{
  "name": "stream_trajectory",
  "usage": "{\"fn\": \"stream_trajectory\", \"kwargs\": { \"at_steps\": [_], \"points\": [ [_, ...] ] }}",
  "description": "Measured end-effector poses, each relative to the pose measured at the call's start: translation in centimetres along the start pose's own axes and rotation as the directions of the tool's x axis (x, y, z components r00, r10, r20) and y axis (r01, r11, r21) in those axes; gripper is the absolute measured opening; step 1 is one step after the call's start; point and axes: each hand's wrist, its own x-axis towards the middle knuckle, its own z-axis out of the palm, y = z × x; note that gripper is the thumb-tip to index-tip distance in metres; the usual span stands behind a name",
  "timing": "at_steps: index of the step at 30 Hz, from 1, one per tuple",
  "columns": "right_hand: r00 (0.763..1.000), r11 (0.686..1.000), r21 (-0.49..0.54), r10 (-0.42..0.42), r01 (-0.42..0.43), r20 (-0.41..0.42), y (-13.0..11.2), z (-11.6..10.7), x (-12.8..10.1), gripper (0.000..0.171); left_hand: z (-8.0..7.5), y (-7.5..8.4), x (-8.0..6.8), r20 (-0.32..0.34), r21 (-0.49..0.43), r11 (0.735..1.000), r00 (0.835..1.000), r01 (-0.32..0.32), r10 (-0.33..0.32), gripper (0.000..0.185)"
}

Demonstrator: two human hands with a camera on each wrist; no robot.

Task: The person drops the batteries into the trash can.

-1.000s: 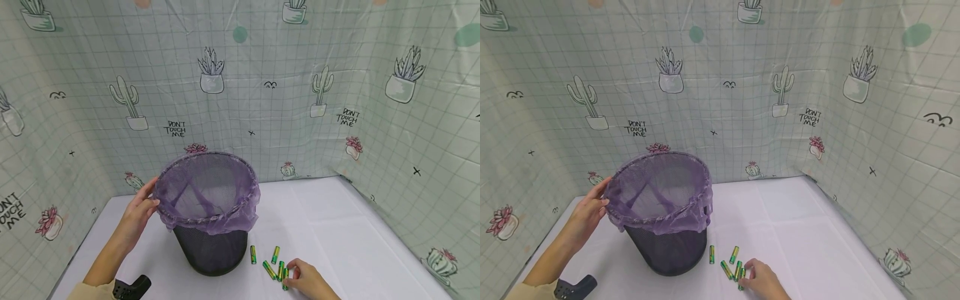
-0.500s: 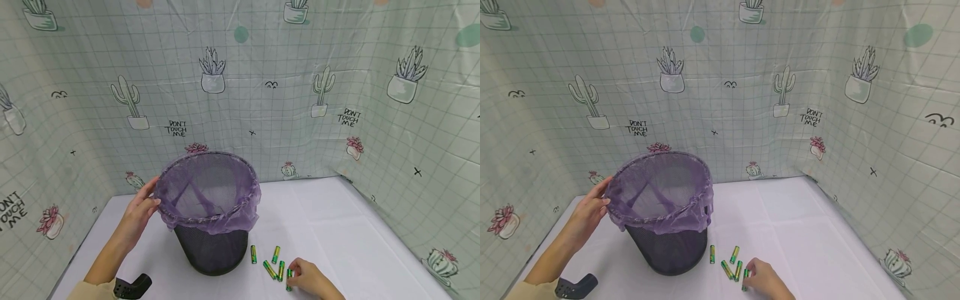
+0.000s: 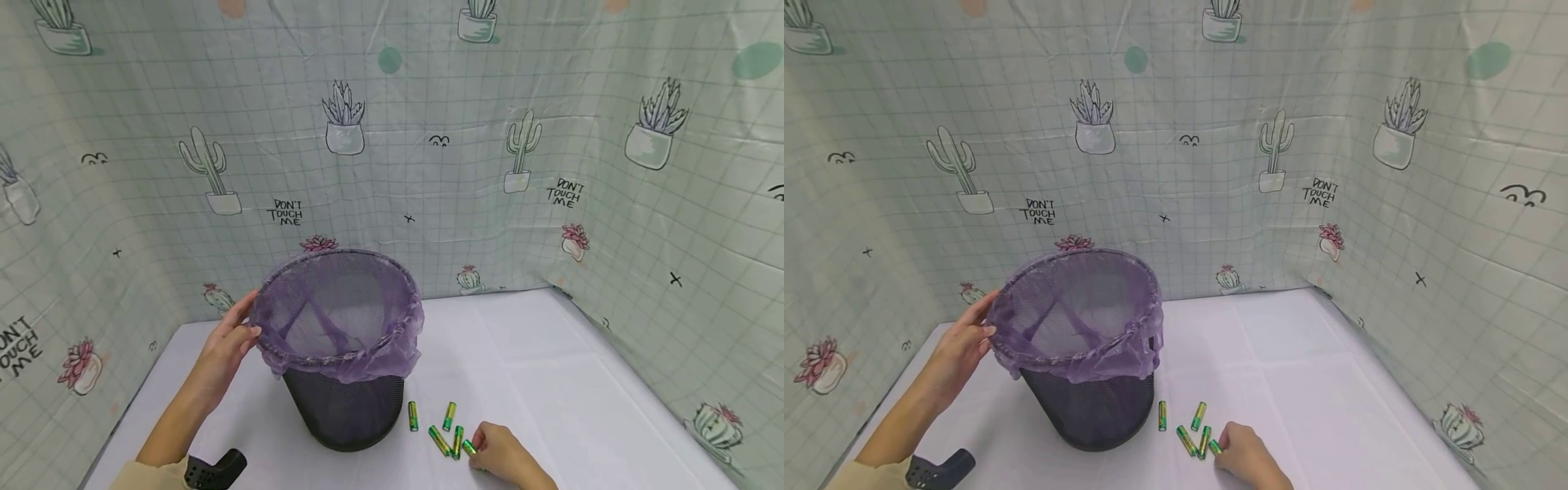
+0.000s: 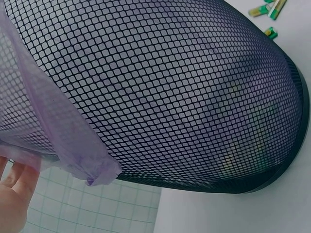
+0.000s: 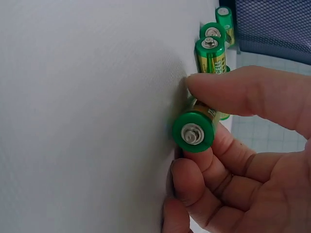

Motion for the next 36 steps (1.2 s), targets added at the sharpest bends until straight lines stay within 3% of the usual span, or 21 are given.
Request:
{"fn": "stream_trajectory", "kwargs": {
  "at_steps": [7, 15, 23, 28, 36],
  "points": [
    [0.999, 0.999, 0.024, 0.025, -0.025, -0.031, -0.5, -0.5, -0.2, 0.015, 0.1, -0.1, -0.1, -0.004, 0.011, 1.000, 1.000, 0.000, 0.000, 0.063],
    [0.980, 0.986, 0.068, -0.143, 0.153, -0.135, -2.9, -2.9, -0.1, 0.016, 0.0, -0.1, -0.1, -0.009, 0.013, 1.000, 1.000, 0.004, -0.004, 0.062],
    [0.951, 0.973, 0.099, -0.177, 0.207, -0.253, -7.4, -5.7, -0.6, 0.017, 0.3, -0.3, 0.1, 0.005, 0.001, 1.000, 1.000, 0.010, -0.010, 0.063],
    [0.909, 0.945, 0.087, -0.274, 0.315, -0.312, -10.4, -7.6, -0.8, 0.018, 0.3, -0.4, 0.1, 0.005, -0.011, 1.000, 1.000, -0.006, 0.006, 0.062],
    [0.808, 0.876, 0.062, -0.412, 0.479, -0.422, -14.7, -9.6, -1.3, 0.016, 0.1, -0.2, -0.1, -0.003, -0.001, 1.000, 1.000, -0.007, 0.007, 0.061]
  ]
}}
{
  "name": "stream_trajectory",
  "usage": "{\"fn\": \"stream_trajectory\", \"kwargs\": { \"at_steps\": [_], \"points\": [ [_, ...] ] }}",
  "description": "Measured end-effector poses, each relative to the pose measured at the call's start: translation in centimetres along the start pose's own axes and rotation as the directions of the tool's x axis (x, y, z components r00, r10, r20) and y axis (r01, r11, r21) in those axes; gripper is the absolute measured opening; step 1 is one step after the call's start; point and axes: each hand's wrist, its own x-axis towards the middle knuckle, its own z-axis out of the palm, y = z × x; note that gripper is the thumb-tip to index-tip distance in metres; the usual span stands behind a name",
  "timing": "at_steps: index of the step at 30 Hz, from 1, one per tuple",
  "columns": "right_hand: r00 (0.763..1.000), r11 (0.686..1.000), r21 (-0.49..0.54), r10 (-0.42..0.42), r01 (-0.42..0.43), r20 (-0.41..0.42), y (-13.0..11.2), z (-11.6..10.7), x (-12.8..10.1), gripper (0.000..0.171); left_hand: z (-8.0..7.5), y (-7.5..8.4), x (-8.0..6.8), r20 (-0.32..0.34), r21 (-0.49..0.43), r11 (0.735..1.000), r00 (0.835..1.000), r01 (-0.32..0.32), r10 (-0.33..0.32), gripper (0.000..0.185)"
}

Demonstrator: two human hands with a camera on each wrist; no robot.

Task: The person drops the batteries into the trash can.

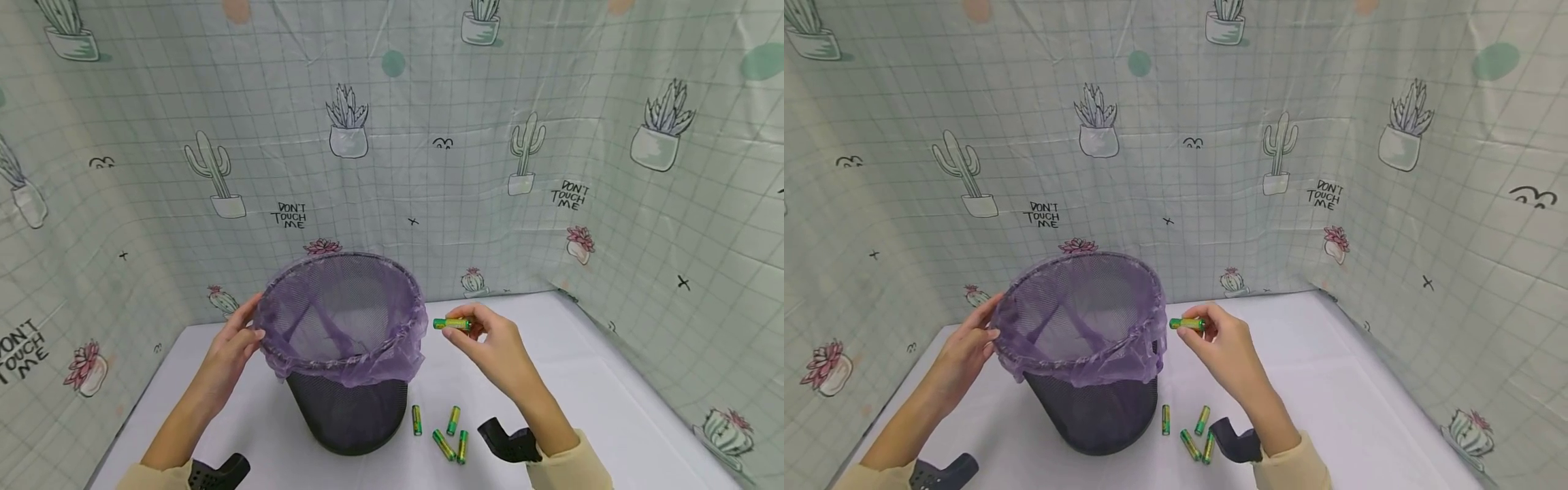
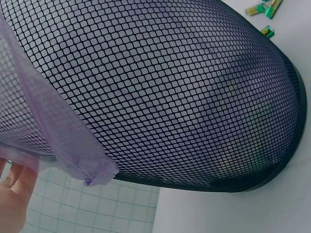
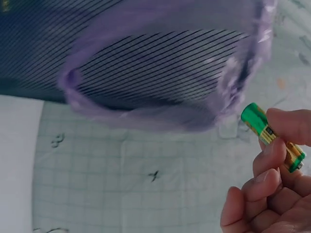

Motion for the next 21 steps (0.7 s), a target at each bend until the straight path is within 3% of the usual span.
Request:
{"fn": "stream_trajectory", "kwargs": {
  "at_steps": [7, 11, 16, 21],
  "points": [
    [0.993, 0.991, 0.052, -0.120, 0.120, -0.004, -2.7, 0.8, 1.5, 0.018, -0.1, 0.0, -0.1, 0.009, 0.015, 1.000, 1.000, -0.006, 0.006, 0.062],
    [0.985, 0.981, 0.105, -0.170, 0.165, 0.040, -3.4, 2.2, 2.5, 0.018, -0.1, -0.1, 0.0, 0.003, 0.024, 1.000, 1.000, -0.004, 0.004, 0.062],
    [0.979, 0.977, 0.137, -0.178, 0.163, 0.104, -3.2, 4.0, 3.5, 0.017, 0.0, 0.0, 0.0, -0.002, 0.022, 1.000, 1.000, -0.001, 0.001, 0.062],
    [0.977, 0.979, 0.101, -0.185, 0.175, 0.105, -3.0, 4.8, 3.6, 0.017, 0.0, 0.0, -0.1, -0.004, 0.021, 1.000, 1.000, 0.005, -0.005, 0.062]
  ]
}}
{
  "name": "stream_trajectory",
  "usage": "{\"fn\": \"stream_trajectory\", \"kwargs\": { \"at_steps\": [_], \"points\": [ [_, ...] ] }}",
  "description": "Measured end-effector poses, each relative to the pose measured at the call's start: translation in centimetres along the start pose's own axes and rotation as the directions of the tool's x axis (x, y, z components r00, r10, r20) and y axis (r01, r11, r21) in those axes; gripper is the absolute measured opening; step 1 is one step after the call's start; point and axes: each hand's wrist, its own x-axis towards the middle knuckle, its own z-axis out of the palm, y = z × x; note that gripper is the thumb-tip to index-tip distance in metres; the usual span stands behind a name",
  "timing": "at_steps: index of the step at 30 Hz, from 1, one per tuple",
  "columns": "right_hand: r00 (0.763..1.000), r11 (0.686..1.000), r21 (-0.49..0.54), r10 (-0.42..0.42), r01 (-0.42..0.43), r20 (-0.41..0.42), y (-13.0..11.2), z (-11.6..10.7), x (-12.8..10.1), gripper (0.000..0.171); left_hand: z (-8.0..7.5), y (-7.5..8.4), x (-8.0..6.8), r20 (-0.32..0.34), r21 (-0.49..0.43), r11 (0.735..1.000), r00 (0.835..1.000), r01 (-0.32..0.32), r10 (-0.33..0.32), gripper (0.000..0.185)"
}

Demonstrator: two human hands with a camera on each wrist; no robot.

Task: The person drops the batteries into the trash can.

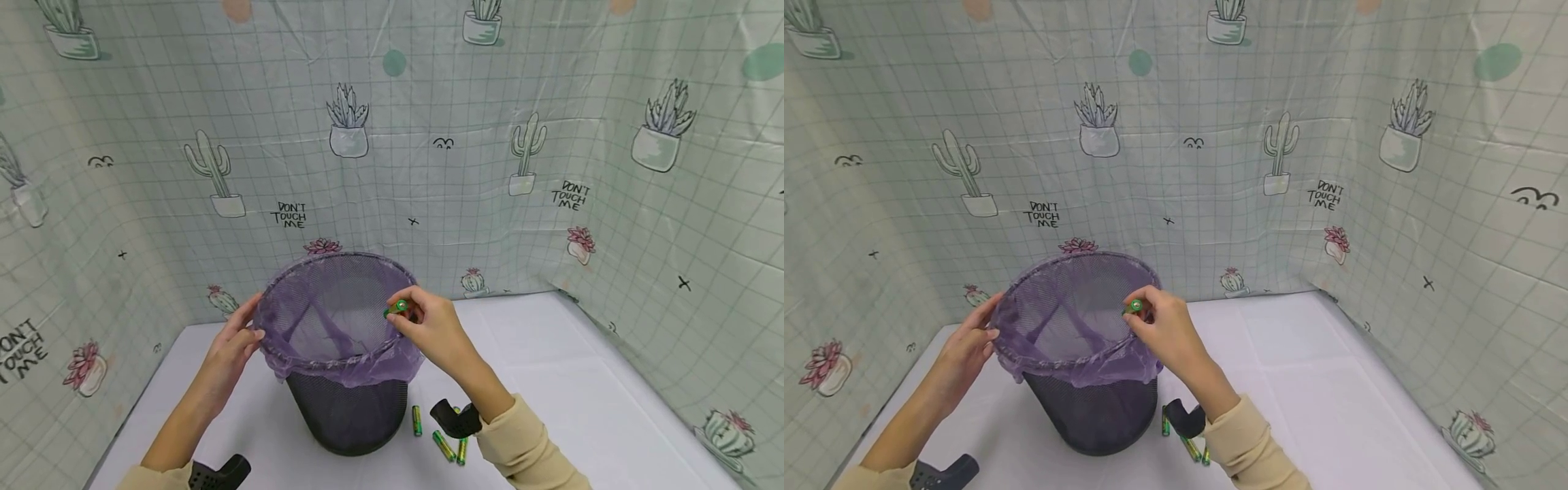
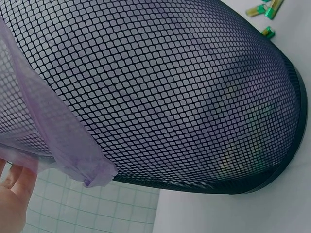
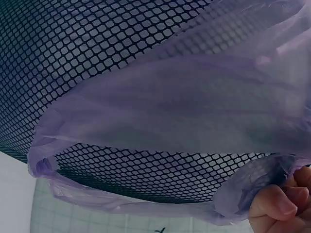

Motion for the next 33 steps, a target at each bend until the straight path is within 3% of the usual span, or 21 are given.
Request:
{"fn": "stream_trajectory", "kwargs": {
  "at_steps": [33],
  "points": [
    [0.999, 0.999, -0.034, -0.013, 0.011, -0.041, -0.12, 0.49, 0.17, 0.010, 0.07, 0.06, -0.02, -0.002, -0.026, 0.999, 0.999, -0.033, 0.033, 0.061]
  ]
}}
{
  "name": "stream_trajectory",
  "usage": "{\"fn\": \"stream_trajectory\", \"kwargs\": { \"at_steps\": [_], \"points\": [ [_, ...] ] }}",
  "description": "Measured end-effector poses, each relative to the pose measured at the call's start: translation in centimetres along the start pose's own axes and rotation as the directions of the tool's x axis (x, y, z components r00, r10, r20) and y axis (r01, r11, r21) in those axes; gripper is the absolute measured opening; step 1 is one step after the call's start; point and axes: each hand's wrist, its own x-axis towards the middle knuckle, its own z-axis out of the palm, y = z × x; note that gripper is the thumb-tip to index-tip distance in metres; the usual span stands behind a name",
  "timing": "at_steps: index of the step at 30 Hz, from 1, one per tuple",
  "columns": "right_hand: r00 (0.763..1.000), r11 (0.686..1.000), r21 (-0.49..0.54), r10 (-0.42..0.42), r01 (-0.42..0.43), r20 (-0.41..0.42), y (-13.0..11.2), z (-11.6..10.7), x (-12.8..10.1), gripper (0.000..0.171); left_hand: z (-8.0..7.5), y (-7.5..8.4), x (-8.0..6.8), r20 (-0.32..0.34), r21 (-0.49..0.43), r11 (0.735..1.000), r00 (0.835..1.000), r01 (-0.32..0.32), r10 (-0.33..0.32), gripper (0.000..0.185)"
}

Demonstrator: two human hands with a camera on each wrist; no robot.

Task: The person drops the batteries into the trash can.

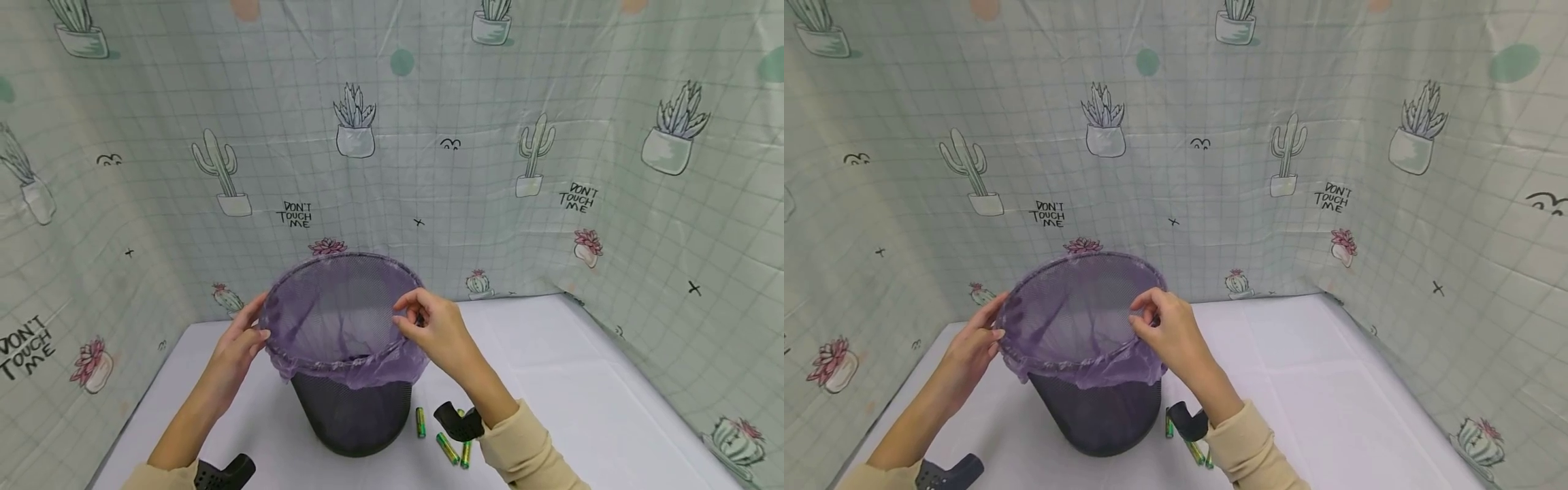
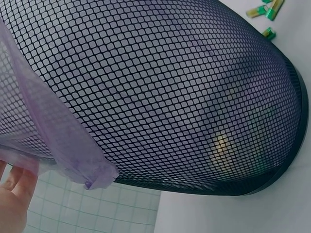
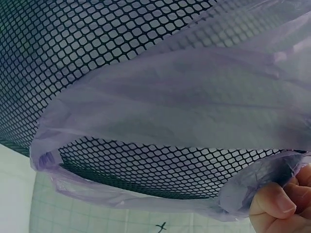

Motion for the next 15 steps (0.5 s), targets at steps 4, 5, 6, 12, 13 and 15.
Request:
{"fn": "stream_trajectory", "kwargs": {
  "at_steps": [4, 5, 6, 12, 13, 15],
  "points": [
    [1.000, 0.997, 0.069, 0.018, -0.019, 0.005, 0.8, -0.1, -0.4, 0.011, 0.0, -0.2, 0.1, 0.000, 0.002, 1.000, 1.000, 0.016, -0.016, 0.060],
    [1.000, 0.994, 0.101, 0.029, -0.030, 0.012, 1.1, -0.2, -0.6, 0.012, 0.1, -0.2, 0.2, 0.002, 0.003, 1.000, 1.000, 0.017, -0.017, 0.060],
    [0.999, 0.989, 0.146, 0.036, -0.039, 0.024, 1.4, -0.2, -0.8, 0.014, 0.1, -0.3, 0.2, 0.003, 0.004, 1.000, 1.000, 0.018, -0.018, 0.060],
    [0.996, 0.904, 0.426, -0.031, -0.008, 0.084, 2.7, -0.4, -2.3, 0.028, -0.1, -0.6, 0.4, 0.002, 0.005, 1.000, 1.000, 0.001, -0.001, 0.060],
    [0.996, 0.897, 0.441, -0.055, 0.015, 0.077, 2.7, -0.4, -2.5, 0.030, -0.1, -0.6, 0.4, 0.000, 0.006, 1.000, 1.000, -0.003, 0.003, 0.059],
    [0.994, 0.892, 0.448, -0.098, 0.063, 0.055, 2.6, -0.6, -3.1, 0.034, -0.3, -0.7, 0.3, -0.001, 0.010, 1.000, 1.000, -0.007, 0.007, 0.059]
  ]
}}
